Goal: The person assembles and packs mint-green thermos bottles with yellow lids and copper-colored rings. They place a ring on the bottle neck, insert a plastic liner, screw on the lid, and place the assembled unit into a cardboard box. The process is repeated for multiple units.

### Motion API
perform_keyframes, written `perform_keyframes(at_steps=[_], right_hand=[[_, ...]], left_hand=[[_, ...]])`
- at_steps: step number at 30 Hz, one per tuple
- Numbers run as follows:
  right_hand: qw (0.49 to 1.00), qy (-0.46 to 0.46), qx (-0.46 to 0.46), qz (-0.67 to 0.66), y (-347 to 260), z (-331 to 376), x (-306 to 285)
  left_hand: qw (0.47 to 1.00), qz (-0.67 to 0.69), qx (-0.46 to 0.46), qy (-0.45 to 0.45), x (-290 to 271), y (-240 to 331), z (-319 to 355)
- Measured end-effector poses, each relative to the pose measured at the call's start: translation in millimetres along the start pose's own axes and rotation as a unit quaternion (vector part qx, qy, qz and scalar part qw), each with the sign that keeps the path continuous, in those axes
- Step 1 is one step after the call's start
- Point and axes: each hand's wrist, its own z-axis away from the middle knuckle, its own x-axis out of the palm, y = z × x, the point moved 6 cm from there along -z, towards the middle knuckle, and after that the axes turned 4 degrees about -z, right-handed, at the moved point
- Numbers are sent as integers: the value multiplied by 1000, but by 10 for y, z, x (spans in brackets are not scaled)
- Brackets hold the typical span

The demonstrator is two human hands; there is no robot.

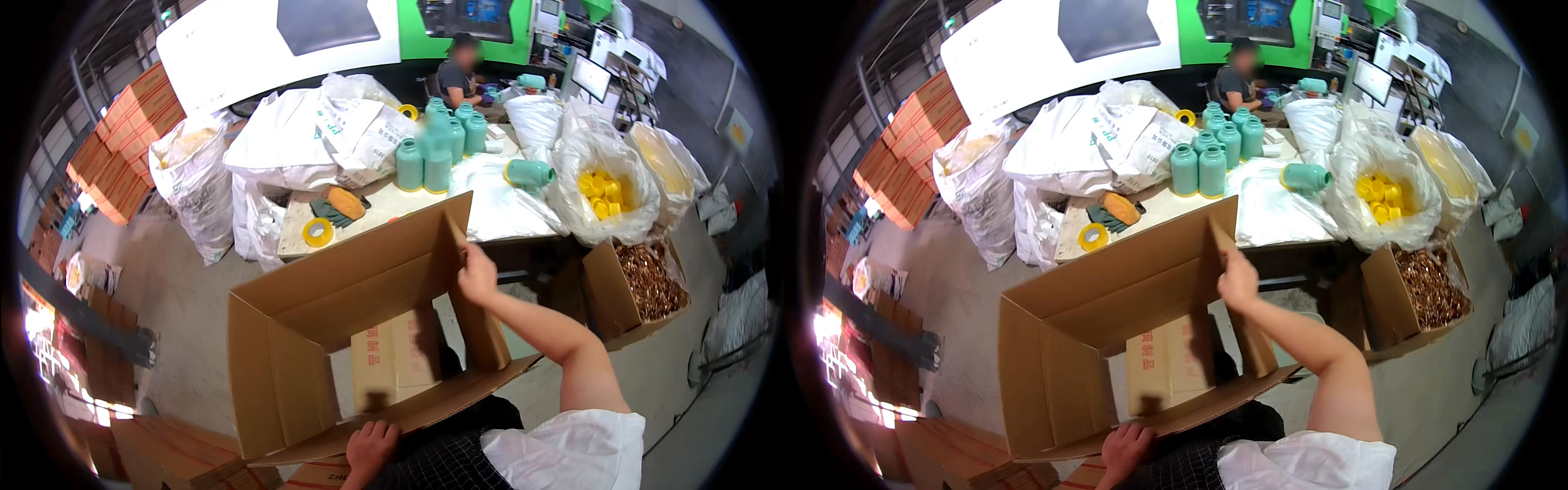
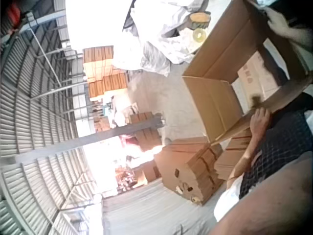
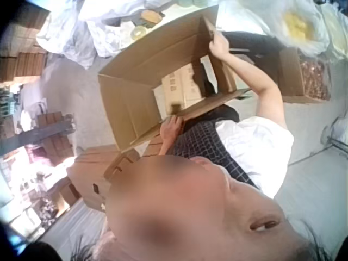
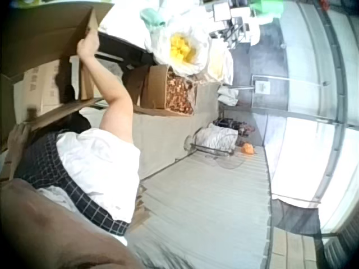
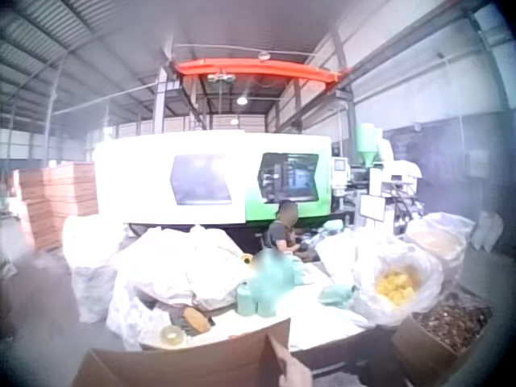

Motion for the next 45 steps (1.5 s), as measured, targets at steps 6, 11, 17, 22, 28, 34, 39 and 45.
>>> perform_keyframes(at_steps=[6,11,17,22,28,34,39,45], right_hand=[[885,-412,-179,117,-160,953,1875],[722,-549,-385,172,319,1711,2411],[701,-578,-417,-31,148,1781,2014],[712,-560,-424,26,440,1592,1758],[719,-587,-371,-38,286,1617,1899],[726,-609,-308,-82,335,1681,2008],[695,-526,-416,-259,-482,1178,2273],[820,-196,-538,-4,-2262,-1643,2065]], left_hand=[[991,32,-101,-78,-222,-497,-493],[915,323,-153,-186,-487,-803,-613],[827,-36,-560,31,-1275,-3255,-144],[824,212,-510,-127,107,-2900,-628],[775,22,-418,-473,2032,-2408,-732],[763,372,-350,-397,517,-1285,-447],[964,105,-101,-222,208,-1241,-1252],[954,11,-234,-187,1908,-1941,-1666]])
